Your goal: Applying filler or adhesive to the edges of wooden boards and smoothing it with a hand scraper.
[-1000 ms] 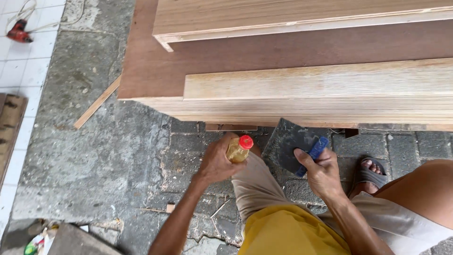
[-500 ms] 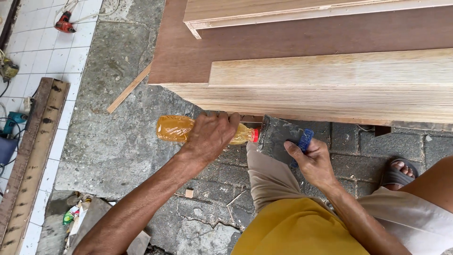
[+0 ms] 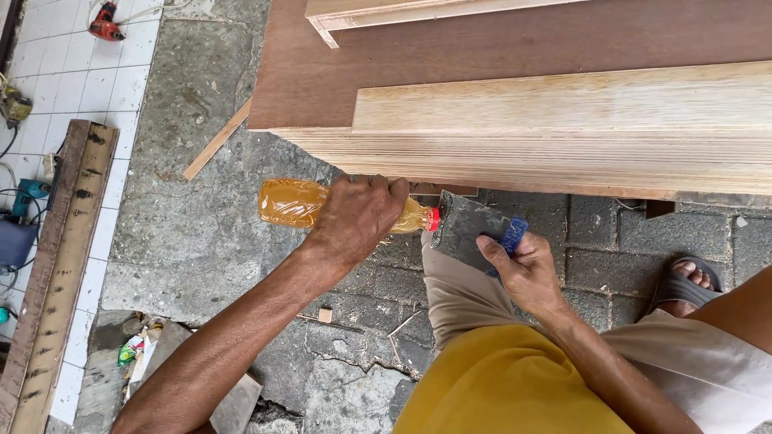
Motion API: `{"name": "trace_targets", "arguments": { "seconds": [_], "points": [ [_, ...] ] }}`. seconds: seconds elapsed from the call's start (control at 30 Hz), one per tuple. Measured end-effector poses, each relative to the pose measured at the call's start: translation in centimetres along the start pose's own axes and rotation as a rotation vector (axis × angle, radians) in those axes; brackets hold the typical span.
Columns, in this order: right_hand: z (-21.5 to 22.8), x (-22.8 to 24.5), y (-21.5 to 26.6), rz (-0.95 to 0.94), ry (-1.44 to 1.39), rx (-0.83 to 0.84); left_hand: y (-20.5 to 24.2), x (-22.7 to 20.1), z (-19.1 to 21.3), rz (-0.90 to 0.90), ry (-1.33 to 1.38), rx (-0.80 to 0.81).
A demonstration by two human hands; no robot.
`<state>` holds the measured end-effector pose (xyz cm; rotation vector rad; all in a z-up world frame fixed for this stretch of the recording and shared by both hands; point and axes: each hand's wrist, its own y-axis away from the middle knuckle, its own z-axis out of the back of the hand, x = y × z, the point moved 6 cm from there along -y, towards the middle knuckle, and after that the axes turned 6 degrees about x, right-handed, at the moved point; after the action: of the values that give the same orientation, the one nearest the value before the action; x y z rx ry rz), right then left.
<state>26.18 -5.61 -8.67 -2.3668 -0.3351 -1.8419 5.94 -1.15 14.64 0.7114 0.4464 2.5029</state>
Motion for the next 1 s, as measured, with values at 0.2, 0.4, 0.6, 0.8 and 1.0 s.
{"name": "trace_targets", "arguments": {
  "seconds": [0.2,0.4,0.6,0.8,1.0],
  "points": [
    [1.2,-1.8,0.7,0.036,0.109,0.000,0.0,0.5,-0.5,-0.005,0.240,-0.037],
    [-3.5,14.0,0.7,0.286,0.434,0.031,0.3,-0.2,-0.2,-0.040,0.635,0.137],
    [-2.4,15.5,1.5,0.586,0.679,0.085,-3.5,-3.0,-7.4,-0.133,1.071,0.158],
    [1.2,17.0,2.9,0.594,0.847,0.263,-6.3,-6.0,-8.1,-0.301,1.494,-0.085],
    [11.6,17.8,8.0,0.315,0.501,0.033,-19.7,-14.8,-20.9,-0.070,1.697,-0.284]
  ]
}}
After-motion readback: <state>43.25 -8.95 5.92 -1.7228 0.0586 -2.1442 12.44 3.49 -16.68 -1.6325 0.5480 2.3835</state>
